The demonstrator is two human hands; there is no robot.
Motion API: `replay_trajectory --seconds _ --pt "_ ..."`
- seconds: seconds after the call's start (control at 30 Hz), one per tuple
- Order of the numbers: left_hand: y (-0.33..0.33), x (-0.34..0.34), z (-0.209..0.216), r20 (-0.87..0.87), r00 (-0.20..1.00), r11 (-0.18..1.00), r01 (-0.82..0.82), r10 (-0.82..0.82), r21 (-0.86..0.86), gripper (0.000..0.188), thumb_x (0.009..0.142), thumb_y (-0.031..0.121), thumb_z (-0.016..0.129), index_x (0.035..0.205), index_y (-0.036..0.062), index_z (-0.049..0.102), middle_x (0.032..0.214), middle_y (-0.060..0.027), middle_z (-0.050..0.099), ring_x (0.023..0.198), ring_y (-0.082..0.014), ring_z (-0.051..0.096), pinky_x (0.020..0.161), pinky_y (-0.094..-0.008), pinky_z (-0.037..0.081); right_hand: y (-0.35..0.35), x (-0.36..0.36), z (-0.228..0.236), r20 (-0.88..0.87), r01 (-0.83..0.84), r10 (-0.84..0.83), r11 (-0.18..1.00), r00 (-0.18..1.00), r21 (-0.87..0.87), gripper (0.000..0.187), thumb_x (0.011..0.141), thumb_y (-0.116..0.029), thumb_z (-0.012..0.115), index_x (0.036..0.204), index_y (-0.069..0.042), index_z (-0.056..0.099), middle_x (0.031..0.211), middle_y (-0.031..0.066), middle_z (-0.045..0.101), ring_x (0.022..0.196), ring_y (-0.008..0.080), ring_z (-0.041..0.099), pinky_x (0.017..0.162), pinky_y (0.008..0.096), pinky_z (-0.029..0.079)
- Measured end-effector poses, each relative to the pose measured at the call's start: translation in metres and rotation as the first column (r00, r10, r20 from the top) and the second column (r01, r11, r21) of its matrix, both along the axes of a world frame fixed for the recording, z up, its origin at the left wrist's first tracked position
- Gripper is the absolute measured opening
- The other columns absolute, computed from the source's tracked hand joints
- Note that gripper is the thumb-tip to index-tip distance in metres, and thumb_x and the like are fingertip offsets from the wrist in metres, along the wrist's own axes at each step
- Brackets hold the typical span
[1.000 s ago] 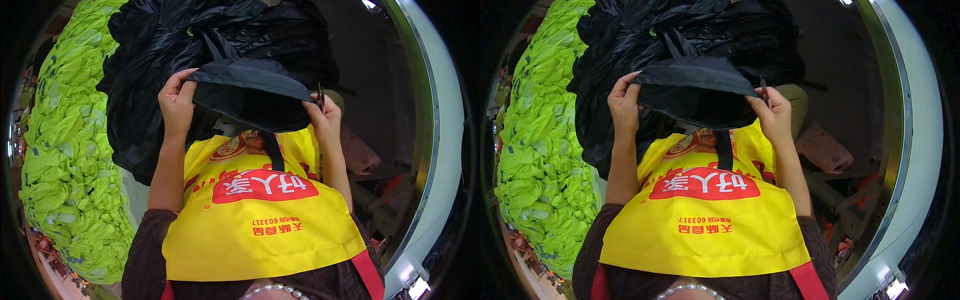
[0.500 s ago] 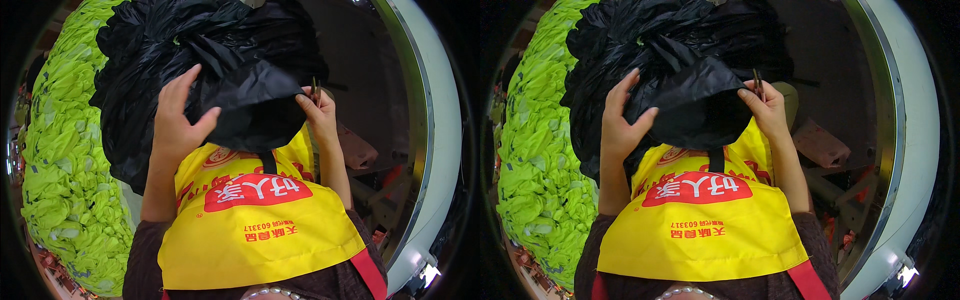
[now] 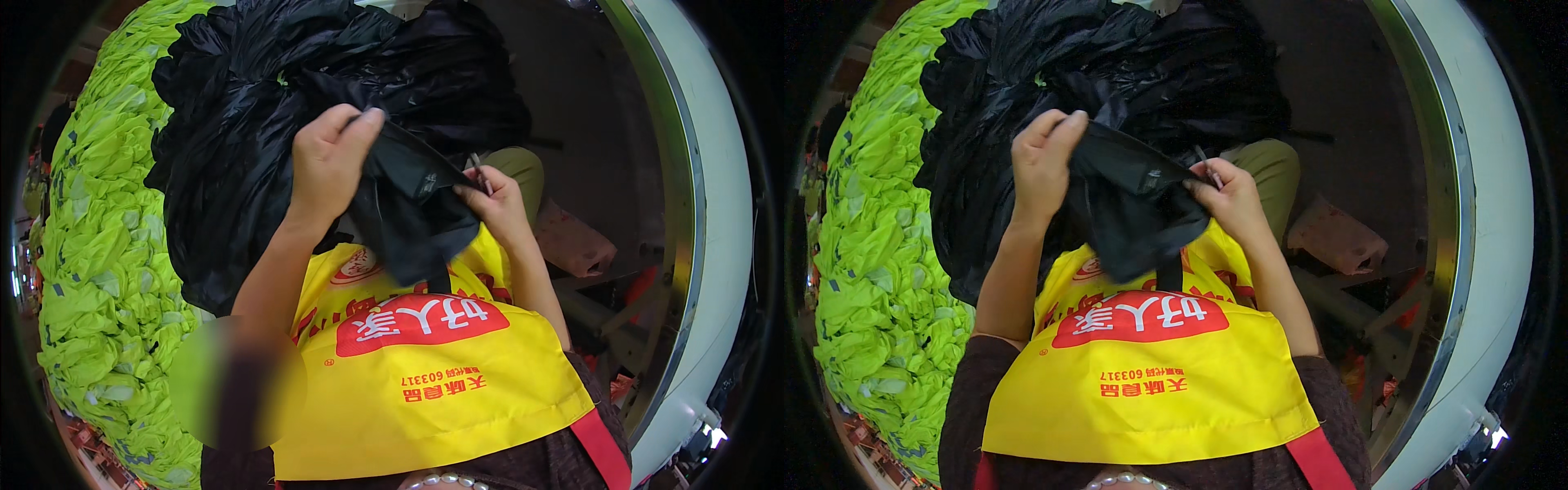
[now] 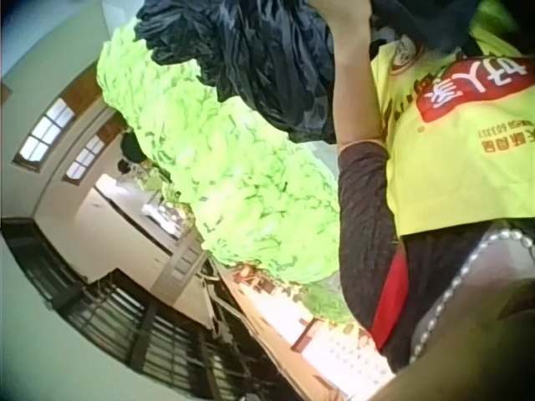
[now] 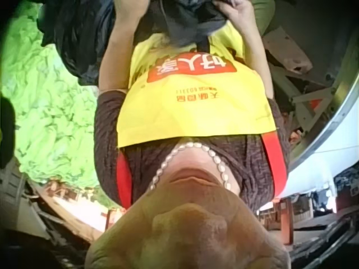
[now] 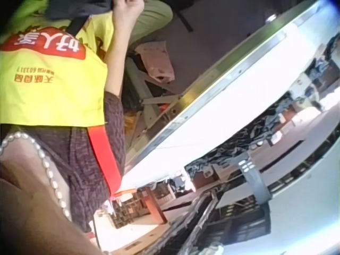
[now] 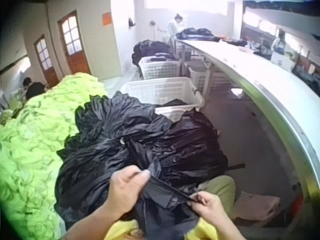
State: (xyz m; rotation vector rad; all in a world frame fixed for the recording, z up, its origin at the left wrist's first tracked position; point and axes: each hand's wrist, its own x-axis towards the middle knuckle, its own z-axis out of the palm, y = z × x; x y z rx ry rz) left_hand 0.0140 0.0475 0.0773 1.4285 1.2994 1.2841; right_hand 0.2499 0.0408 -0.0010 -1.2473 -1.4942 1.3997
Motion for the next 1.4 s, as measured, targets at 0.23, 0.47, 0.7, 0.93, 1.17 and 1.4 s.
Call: replay_trajectory --seconds 0.23,0.47,0.7,0.93,1.17,1.4 --pt "-0.019 -0.013 -0.024 0.588 0.768 0.945 -0.071 0.255 -0.319 0.018 0.088 0.019 0.054 0.078 0.0045 0.059 0.071 -0.0007 0.061 0.062 -0.0082 0.057 0.062 -0.0194 0.045 0.026 0.008 -0.005 -0.586 -0.293 0.108 0.928 0.803 -0.23 0.014 0.081 -0.011 0.064 0.093 -0.004 0.062 0.08 0.0 0.062 0.072 0.0068 0.059 0.069 0.0183 0.047" --pt "-0.033 -0.047 -0.031 0.173 0.985 0.885 0.086 -0.007 -0.458 0.026 0.084 0.019 0.059 0.103 0.0019 0.06 0.09 -0.0054 0.061 0.084 -0.0121 0.057 0.077 -0.0211 0.044 0.026 0.003 -0.01 -0.655 -0.358 0.141 0.91 0.742 -0.209 0.015 0.085 -0.018 0.062 0.092 -0.005 0.061 0.081 0.0004 0.063 0.072 0.0066 0.059 0.069 0.0184 0.048" --pt "-0.017 -0.009 0.009 -0.726 0.664 0.943 0.325 -0.177 0.067 0.036 0.076 0.018 0.066 0.107 0.0013 0.059 0.101 -0.0136 0.06 0.086 -0.0181 0.059 0.078 -0.0264 0.045 0.019 0.006 -0.006 -0.588 -0.405 0.209 0.887 0.781 -0.222 0.013 0.085 -0.017 0.062 0.09 -0.004 0.062 0.08 -0.0002 0.063 0.072 0.006 0.058 0.069 0.0185 0.047" --pt "-0.005 0.007 -0.02 0.483 0.856 0.66 0.471 -0.183 -0.586 0.015 0.084 0.014 0.059 0.09 0.0014 0.065 0.083 -0.0045 0.065 0.075 -0.01 0.061 0.072 -0.0211 0.049 0.013 0.003 0.002 -0.299 -0.235 0.191 0.964 0.935 -0.121 0.013 0.081 -0.016 0.065 0.089 -0.005 0.064 0.079 0.0 0.061 0.077 0.0074 0.057 0.067 0.0194 0.045" --pt "-0.016 0.009 -0.026 0.579 0.811 0.676 0.471 -0.08 -0.566 0.017 0.085 0.013 0.057 0.091 0.0001 0.064 0.085 -0.0066 0.065 0.076 -0.0109 0.062 0.072 -0.0209 0.05 0.0 0.001 0.055 0.203 -0.132 0.023 0.83 0.979 0.542 0.024 0.072 -0.009 0.071 0.094 -0.004 0.064 0.088 0.0091 0.06 0.074 0.0165 0.059 0.06 0.0239 0.047" --pt "-0.019 0.018 -0.014 0.507 0.847 0.726 0.45 -0.162 -0.52 0.016 0.084 0.014 0.056 0.087 0.0018 0.065 0.085 -0.0052 0.065 0.077 -0.0093 0.06 0.074 -0.0195 0.046 -0.002 -0.017 0.056 0.421 -0.306 -0.024 0.648 0.907 0.697 0.019 0.065 -0.002 0.069 0.083 -0.006 0.062 0.081 0.0082 0.061 0.071 0.0232 0.06 0.057 0.0294 0.049"
